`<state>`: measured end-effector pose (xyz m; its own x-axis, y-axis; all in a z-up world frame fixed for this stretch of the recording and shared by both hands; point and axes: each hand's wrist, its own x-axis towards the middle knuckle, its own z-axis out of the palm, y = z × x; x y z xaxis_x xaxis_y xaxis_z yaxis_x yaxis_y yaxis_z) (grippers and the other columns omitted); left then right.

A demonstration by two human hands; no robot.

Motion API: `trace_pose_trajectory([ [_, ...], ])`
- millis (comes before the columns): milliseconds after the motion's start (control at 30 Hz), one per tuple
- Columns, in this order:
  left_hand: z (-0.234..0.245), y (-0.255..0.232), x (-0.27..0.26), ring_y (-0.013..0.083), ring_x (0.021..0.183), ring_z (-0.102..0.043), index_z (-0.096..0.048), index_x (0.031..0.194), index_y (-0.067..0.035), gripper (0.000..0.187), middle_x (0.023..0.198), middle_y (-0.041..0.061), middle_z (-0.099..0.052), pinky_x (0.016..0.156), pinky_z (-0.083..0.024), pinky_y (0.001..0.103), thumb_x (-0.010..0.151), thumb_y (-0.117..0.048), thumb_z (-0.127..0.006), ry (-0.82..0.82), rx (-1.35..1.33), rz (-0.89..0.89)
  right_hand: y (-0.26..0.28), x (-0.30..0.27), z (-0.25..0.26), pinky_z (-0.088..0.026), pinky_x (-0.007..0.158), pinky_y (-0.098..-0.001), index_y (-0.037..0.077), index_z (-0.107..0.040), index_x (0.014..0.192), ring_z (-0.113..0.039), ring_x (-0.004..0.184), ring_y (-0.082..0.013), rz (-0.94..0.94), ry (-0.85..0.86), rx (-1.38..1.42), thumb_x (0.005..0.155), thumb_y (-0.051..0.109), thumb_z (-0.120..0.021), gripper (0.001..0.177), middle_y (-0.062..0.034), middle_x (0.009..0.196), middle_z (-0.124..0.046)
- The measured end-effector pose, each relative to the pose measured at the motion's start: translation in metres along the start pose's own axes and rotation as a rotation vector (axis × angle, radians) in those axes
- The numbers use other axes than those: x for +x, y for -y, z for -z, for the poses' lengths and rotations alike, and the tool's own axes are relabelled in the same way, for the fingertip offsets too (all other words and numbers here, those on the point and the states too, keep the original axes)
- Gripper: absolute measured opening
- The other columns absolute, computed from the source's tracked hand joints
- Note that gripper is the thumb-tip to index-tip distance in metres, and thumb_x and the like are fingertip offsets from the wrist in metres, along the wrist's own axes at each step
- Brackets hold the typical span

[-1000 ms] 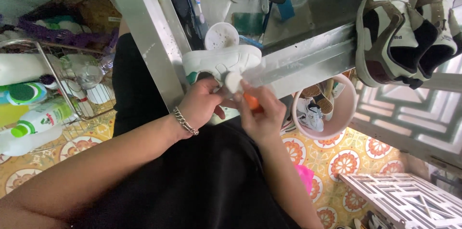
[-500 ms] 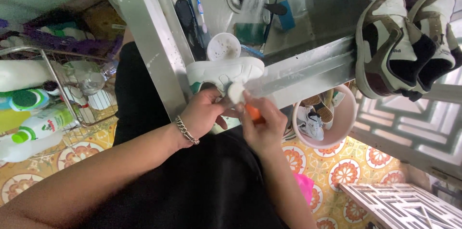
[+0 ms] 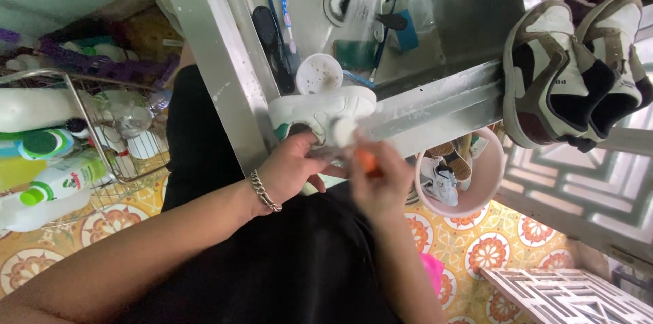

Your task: The person scrubs a white sneaker with an orange brush and soapy water in a sink. They rinse the shoe under the faucet and continue scrubbing different parts of the shoe, including the sole and upper.

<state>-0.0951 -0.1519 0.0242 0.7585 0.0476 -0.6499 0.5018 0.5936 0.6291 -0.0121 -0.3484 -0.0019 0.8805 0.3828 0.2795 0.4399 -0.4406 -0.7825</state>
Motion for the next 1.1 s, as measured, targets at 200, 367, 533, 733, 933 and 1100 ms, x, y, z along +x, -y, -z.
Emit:
trace_pose_trajectory([
  [200, 0.008, 0.005, 0.004, 0.0464, 0.095, -0.096, -0.058, 0.174, 0.015, 0.073, 0.152, 0.037, -0.08, 0.059, -0.081, 0.039, 0.105, 0.001, -0.079, 0.087, -0.053, -0.024, -0.008, 0.015, 0.008, -0.064, 0.065, -0.0481, 0.0, -0.092, 0.117, -0.086, 0.071, -0.0464, 0.031, -0.002, 0.042, 0.106, 0.012, -0.099, 0.019, -0.0251, 0.091, -0.089],
  [367, 0.013, 0.014, 0.005, 0.0452, 0.11, -0.095, -0.053, 0.176, 0.015, 0.077, 0.178, 0.036, -0.065, 0.065, -0.082, 0.038, 0.104, 0.006, -0.076, 0.101, -0.066, -0.03, -0.019, 0.009, 0.005, -0.065, 0.062, -0.0488, 0.004, -0.094, 0.114, -0.084, 0.069, -0.0492, 0.006, 0.035, 0.074, 0.104, 0.019, -0.101, 0.019, -0.0259, 0.082, -0.082],
  [533, 0.013, 0.018, 0.01, 0.0516, 0.115, -0.093, -0.051, 0.173, 0.02, 0.073, 0.173, 0.041, -0.063, 0.065, -0.08, 0.035, 0.104, 0.008, -0.072, 0.129, -0.075, -0.062, -0.004, 0.007, 0.001, -0.067, 0.066, -0.0468, 0.001, -0.093, 0.117, -0.086, 0.072, -0.0451, -0.013, 0.028, 0.12, 0.102, 0.015, -0.101, 0.022, -0.0258, 0.085, -0.084],
  [733, 0.0, -0.029, -0.009, 0.0354, 0.09, -0.091, -0.072, 0.139, 0.008, 0.056, 0.113, 0.024, -0.083, 0.064, -0.07, 0.035, 0.107, -0.036, -0.086, -0.046, 0.268, -0.129, -0.04, 0.021, 0.042, -0.058, 0.067, -0.042, -0.001, -0.093, 0.127, -0.07, 0.07, -0.0333, 0.037, -0.052, -0.018, 0.109, 0.008, -0.097, 0.02, -0.0212, 0.078, -0.071],
  [933, 0.026, -0.047, -0.014, 0.0481, 0.082, -0.086, -0.077, 0.092, -0.009, 0.073, 0.078, 0.016, -0.081, 0.077, -0.065, 0.058, 0.103, -0.08, -0.085, -0.169, 1.171, -0.602, -0.022, 0.029, 0.063, -0.057, 0.077, -0.0369, -0.009, -0.088, 0.14, -0.057, 0.075, -0.0145, -0.035, -0.022, 0.224, 0.112, 0.001, -0.092, 0.03, -0.0145, 0.083, -0.073],
  [1100, 0.04, -0.028, 0.002, 0.0468, 0.092, -0.088, -0.083, 0.117, -0.018, 0.046, 0.093, 0.011, -0.088, 0.089, -0.066, 0.059, 0.111, -0.063, -0.079, -0.014, 1.325, -0.804, 0.012, 0.048, 0.044, -0.056, 0.066, -0.0319, -0.004, -0.094, 0.125, -0.058, 0.063, -0.0128, 0.004, 0.19, 0.288, 0.1, 0.004, -0.1, 0.027, -0.0075, 0.071, -0.072],
])
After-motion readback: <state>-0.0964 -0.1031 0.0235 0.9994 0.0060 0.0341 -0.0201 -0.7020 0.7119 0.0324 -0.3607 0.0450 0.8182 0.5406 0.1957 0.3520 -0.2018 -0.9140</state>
